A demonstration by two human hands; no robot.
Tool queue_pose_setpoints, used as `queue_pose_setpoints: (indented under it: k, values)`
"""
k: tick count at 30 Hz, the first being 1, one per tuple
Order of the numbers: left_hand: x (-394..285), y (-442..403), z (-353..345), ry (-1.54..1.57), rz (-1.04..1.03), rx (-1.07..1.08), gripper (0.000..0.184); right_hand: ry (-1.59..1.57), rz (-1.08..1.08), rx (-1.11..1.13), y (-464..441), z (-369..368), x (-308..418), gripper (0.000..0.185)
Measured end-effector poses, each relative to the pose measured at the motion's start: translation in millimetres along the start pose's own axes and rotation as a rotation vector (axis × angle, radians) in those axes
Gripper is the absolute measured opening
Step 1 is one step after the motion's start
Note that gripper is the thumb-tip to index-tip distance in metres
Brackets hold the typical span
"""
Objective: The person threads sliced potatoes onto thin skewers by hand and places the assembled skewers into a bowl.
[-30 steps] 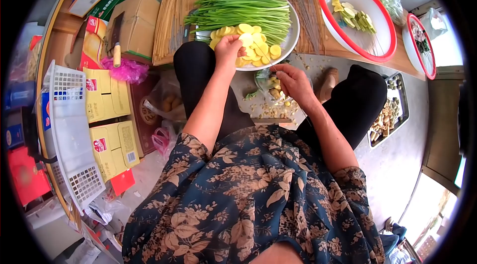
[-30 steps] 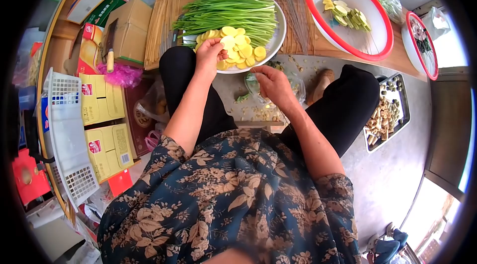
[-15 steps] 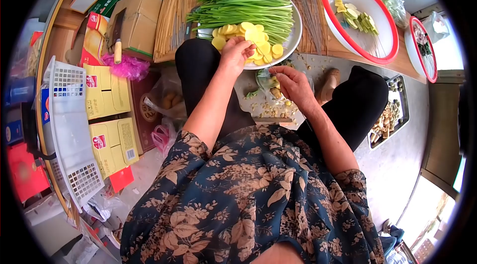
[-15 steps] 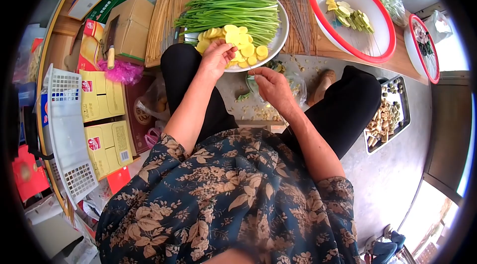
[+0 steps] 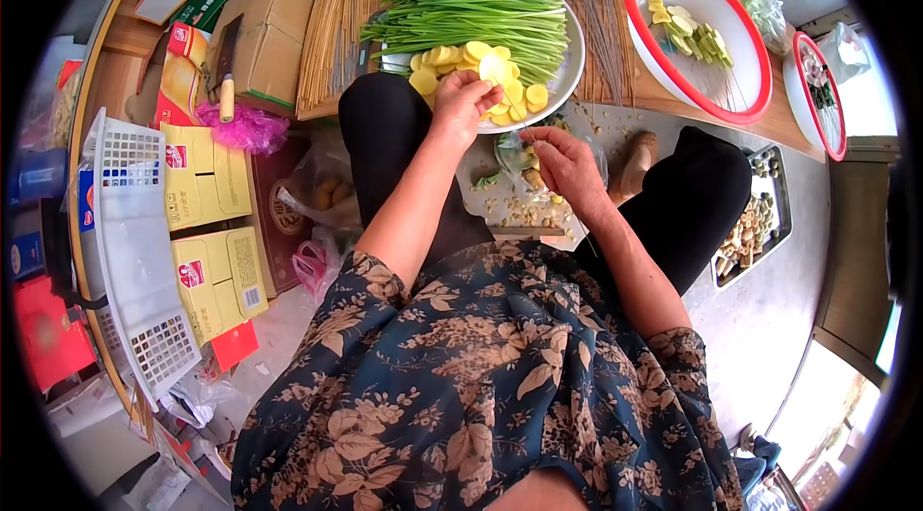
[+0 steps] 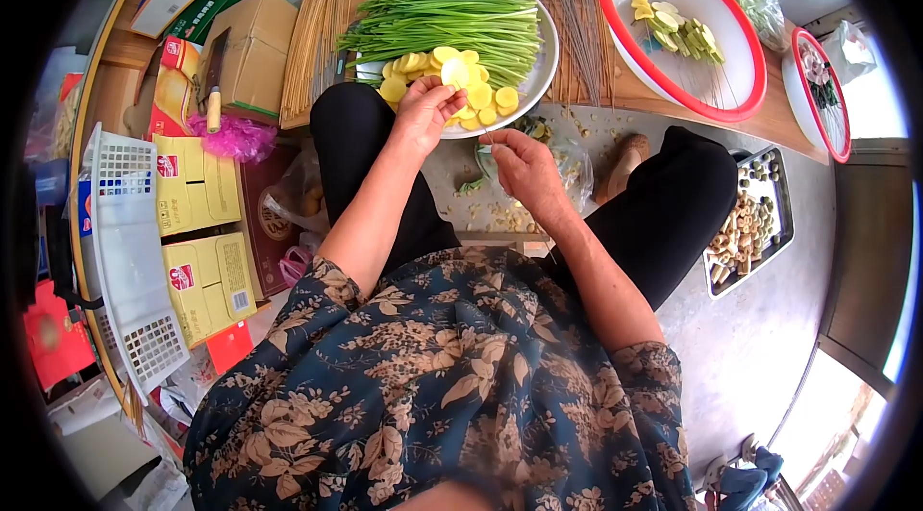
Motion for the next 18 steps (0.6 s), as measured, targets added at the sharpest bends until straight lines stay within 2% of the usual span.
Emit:
queue_pose_setpoints:
  k: [18]
  values:
    - [2.1,-0.7,-1.9,-0.065,-0.078,0.025,0.015,0.011,-0.013,-0.022,-0.2,0.4,-2.0,0.024]
Point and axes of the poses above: each hand's wrist, its own y-axis away from the middle knuckle, its own z-axis out of the back of the hand, x = y × z, the point moved 4 cm from there along -y, towards the middle knuckle, and after that the axes turned 6 degrees about z, right-handed, at the moved point
